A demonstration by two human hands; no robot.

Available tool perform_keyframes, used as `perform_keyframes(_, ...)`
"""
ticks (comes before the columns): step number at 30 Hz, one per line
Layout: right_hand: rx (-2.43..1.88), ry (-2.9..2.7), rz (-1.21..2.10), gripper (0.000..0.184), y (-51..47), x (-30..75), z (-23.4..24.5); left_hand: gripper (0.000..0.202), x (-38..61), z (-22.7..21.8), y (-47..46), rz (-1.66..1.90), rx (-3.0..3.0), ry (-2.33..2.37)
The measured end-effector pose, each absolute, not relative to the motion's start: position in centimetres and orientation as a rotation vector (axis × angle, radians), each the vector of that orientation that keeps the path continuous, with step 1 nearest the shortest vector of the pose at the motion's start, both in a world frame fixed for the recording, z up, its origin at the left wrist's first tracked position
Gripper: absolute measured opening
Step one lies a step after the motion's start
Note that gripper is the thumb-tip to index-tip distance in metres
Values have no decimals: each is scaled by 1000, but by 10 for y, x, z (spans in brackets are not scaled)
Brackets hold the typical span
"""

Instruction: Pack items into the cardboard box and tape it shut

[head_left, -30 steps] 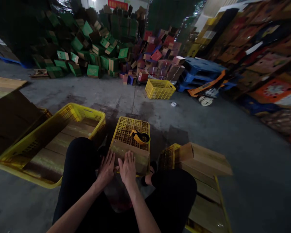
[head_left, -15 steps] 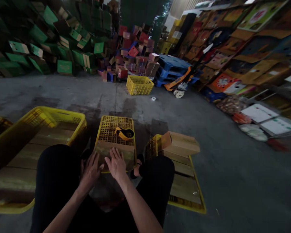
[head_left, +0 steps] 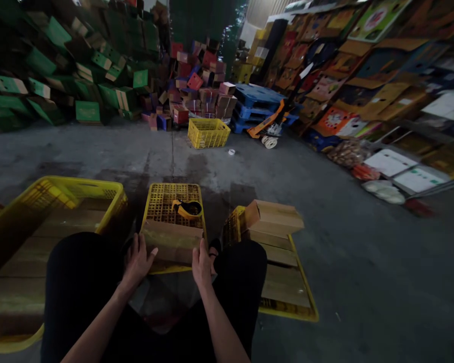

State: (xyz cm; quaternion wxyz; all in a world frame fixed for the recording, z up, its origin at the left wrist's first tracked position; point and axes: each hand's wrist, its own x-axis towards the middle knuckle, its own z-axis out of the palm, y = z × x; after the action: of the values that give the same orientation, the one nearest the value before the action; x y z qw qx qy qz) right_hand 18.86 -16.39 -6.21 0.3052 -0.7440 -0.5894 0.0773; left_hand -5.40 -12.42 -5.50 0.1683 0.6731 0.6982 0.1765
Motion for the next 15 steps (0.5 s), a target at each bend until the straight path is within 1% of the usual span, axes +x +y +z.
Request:
perform_keyframes(4, -1965, -1446, 319, 63, -161, 190, -54, 78, -55, -54, -119, 574, 1845, 1953)
perform_keyframes(7, -1932, -1426, 339, 63, -162, 188, -33, 80, -59, -55, -118, 708, 1717, 1873)
perform_keyframes(10, -1879, -1467, 227, 60, -167, 183, 4, 82, -61, -56, -120, 842, 1559, 1757)
perform_keyframes(15, -1728, -1708, 22, 69, -176, 169, 87, 75, -45, -60, -125, 971, 1369, 1508)
